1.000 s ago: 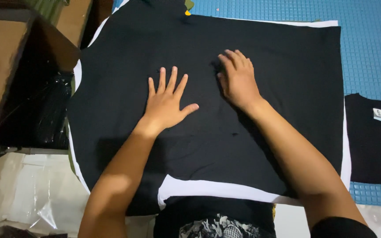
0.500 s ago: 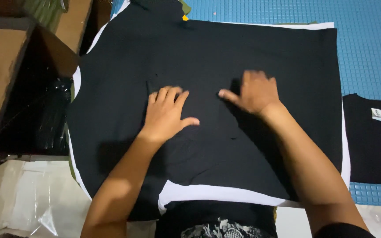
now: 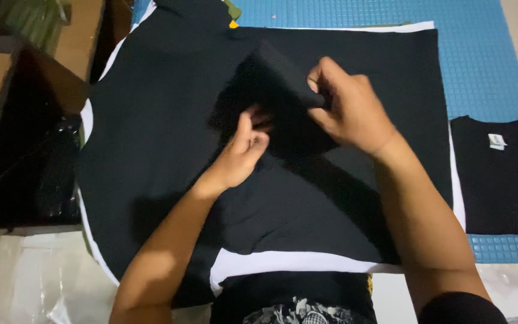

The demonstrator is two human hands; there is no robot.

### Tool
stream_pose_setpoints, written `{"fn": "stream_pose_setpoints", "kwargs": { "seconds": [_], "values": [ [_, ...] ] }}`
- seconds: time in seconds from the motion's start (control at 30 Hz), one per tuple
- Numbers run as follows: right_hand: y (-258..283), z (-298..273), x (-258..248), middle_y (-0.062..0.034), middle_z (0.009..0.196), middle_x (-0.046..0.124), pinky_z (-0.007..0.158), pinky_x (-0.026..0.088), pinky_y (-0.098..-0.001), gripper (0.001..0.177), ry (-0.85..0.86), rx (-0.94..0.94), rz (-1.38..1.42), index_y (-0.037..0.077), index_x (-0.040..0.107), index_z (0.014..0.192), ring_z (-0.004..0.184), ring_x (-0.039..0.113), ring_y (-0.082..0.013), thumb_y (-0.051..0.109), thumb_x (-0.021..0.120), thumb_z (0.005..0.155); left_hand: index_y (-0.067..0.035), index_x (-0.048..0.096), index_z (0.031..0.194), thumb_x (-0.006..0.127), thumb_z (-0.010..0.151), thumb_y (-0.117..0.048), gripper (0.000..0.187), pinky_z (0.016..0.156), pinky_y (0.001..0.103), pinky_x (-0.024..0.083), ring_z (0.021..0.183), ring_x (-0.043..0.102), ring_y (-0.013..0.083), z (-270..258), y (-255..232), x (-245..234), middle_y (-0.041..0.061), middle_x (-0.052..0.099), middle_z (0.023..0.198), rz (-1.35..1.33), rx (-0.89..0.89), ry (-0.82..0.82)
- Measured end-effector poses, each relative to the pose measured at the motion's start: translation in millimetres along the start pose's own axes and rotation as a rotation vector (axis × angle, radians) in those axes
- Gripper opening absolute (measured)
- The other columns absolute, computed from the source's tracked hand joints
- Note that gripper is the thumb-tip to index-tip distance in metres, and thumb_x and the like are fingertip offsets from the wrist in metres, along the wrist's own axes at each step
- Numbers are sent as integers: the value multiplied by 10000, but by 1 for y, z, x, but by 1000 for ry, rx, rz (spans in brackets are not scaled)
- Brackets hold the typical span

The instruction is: Folding and stacking t-shirts on a mat.

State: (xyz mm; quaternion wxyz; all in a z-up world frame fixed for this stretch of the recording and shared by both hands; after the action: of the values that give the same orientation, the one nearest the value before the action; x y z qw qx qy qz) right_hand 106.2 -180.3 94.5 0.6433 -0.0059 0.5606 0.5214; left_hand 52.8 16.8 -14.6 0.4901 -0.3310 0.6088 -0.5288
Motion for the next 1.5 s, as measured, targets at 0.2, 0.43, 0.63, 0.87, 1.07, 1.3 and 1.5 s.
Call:
{"fn": "stream_pose_setpoints", "kwargs": {
  "seconds": [0.2, 0.43, 0.63, 0.87, 1.07, 1.3, 1.5],
  "values": [
    [94, -18, -22, -176, 1276, 717, 1110, 500, -550, 240, -79, -509, -353, 10, 684, 1185, 1214, 695, -363, 43, 459, 1109, -74, 291, 1653, 466, 800, -890, 1193, 1358, 534, 136, 1589, 279, 307, 14, 56, -9, 166, 316, 1682, -1597, 157, 408],
    [47, -82, 67, -228, 1356, 648, 1066, 393, -714, 403, 529, -92, -276, 41, 594, 1072, 1346, 539, -456, 292, 799, 832, -114, 240, 1620, 658, 1032, -255, 735, 1095, 538, 500, 1408, 505, 340, 10, 72, -36, 188, 424, 1593, -565, -294, -192],
    [-11, -68, 39, -241, 910, 719, 806, 571, -563, 400, 338, 210, -253, 12, 618, 1041, 933, 716, -455, 385, 709, 931, 14, 360, 1535, 704, 1000, -222, 679, 1005, 508, 535, 1326, 539, 397, 17, 59, -59, 276, 535, 1416, -99, -282, -357],
    [-121, -45, 64, -298, 1160, 709, 856, 562, -584, 693, 142, 680, -276, -43, 631, 1307, 1104, 685, -486, 571, 645, 988, -49, 511, 1448, 746, 970, -233, 563, 839, 462, 627, 1151, 671, 312, 62, 89, -72, 202, 649, 1231, -362, -320, -411],
    [-161, -41, 78, -234, 958, 731, 743, 558, -555, 336, -184, 536, -79, 20, 632, 1111, 949, 712, -478, 238, 794, 914, -78, 675, 1176, 810, 862, -97, 343, 725, 291, 582, 885, 662, 172, 66, 85, -76, 67, 658, 987, -230, -139, -609],
    [-175, -54, 60, -112, 887, 761, 693, 574, -447, 171, -194, 545, -187, 105, 715, 1050, 866, 749, -357, 204, 780, 927, -55, 627, 1334, 826, 931, -293, 508, 743, 392, 630, 935, 757, 281, 52, 90, -89, 166, 712, 1097, 394, -154, -534],
    [-165, -47, 61, -162, 829, 749, 661, 565, -474, 201, -217, 440, -152, 55, 675, 998, 793, 738, -406, 217, 788, 958, -57, 711, 1241, 768, 928, -154, 332, 682, 293, 606, 824, 756, 167, 69, 81, -85, 129, 766, 986, 141, -126, -524]
  ]
}}
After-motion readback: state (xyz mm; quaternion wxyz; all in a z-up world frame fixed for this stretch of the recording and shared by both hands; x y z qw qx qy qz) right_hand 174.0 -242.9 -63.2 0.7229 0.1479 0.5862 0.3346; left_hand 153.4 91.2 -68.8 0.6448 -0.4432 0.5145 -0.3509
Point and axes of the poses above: each hand's wrist, its own z-axis towards the middle knuckle, its own x-axis out of the palm, y = z × x, the point moved 5 cm from there along z, towards the middle knuckle
